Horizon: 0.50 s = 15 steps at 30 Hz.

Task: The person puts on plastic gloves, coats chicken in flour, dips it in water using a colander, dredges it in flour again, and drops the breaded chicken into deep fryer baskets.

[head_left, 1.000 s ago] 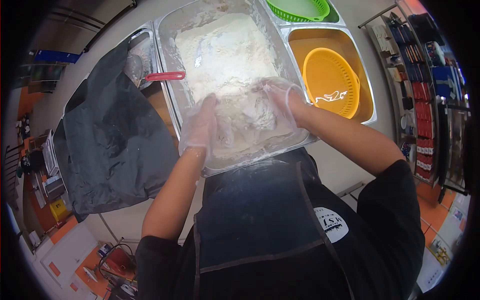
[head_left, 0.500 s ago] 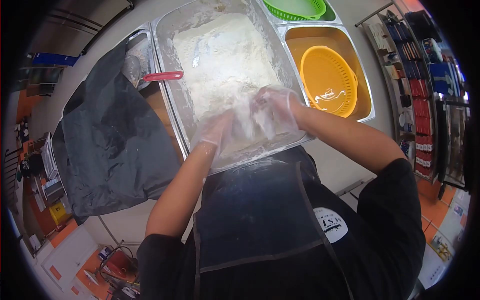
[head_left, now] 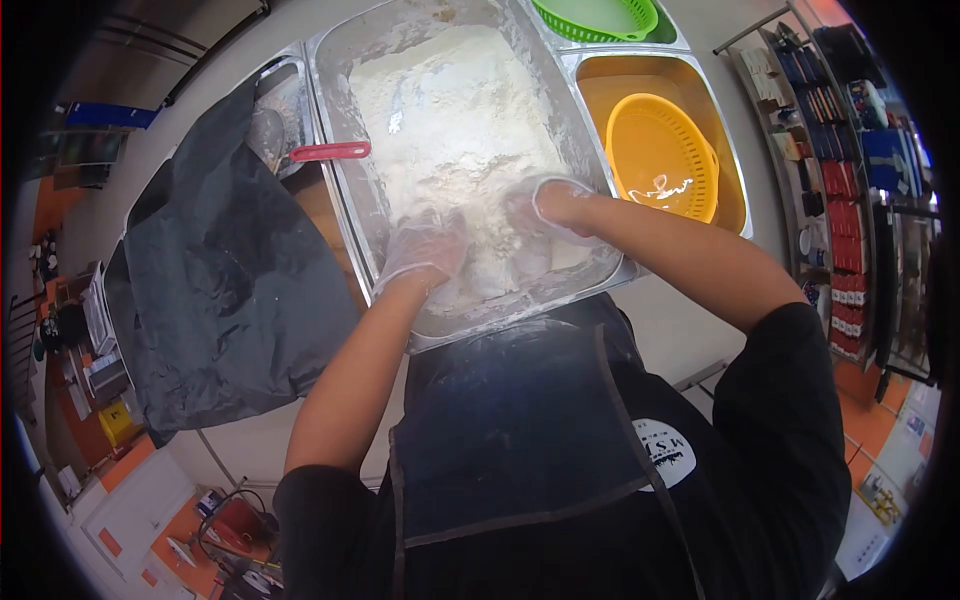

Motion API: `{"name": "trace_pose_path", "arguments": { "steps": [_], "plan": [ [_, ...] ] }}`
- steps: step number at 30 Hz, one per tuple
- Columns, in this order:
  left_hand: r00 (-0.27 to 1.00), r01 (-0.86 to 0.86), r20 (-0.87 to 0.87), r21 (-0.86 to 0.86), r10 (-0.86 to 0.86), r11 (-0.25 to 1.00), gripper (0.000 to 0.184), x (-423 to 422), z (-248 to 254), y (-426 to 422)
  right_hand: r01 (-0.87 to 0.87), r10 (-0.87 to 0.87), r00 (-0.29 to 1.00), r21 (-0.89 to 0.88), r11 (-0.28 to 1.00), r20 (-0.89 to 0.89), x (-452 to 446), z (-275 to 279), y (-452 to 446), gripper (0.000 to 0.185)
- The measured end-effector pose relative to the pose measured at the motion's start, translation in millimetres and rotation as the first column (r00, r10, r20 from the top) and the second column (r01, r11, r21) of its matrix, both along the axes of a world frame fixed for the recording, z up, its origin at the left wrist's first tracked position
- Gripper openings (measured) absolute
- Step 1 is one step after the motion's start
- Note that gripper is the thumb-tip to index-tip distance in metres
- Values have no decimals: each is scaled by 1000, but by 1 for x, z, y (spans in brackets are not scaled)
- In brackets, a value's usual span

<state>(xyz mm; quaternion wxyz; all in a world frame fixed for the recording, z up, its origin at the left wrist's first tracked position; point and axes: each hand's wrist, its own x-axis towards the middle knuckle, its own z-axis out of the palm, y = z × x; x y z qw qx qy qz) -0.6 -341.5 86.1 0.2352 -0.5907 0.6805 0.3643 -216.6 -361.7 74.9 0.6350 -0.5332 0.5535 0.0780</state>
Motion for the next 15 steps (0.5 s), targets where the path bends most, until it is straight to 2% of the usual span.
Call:
{"name": "trace_pose_path", "arguments": {
  "steps": [1,2,5,6,8,11,12,13,14,15],
  "plan": [
    [999,-41,-30,1,41,999,71,0,-27,1,73,-69,995,59,996,-78,-2,2,2,32],
    [995,-80,-60,-5,79,997,70,-1,-50,0,271,-255,962,216,938,-98,1,-34,11,31],
    [882,-471,-2,-69,472,879,69,-34,-84,7,498,-545,838,369,784,26,35,-44,23,32],
    [810,-579,-74,46,581,814,68,-32,-86,6,473,-547,831,389,790,100,40,-43,28,37],
    [605,-727,-173,280,777,627,68,-23,-73,-8,412,-539,802,414,812,259,49,-36,27,49],
    [592,-735,-256,217,764,642,75,-22,-15,-3,535,-622,719,325,780,310,52,-39,29,41],
    [628,-721,-246,176,739,671,75,-20,12,1,279,-224,921,-138,950,319,45,-35,28,41],
    [661,-704,-237,133,712,698,74,-18,41,1,-79,179,975,-550,831,130,30,-22,20,40],
    [689,-689,-229,87,688,720,74,-15,57,2,-427,465,862,-783,452,-202,18,-6,13,40],
    [706,-643,-318,87,633,761,72,-10,61,3,-375,462,882,-737,562,-96,11,18,7,41]
  ]
}}
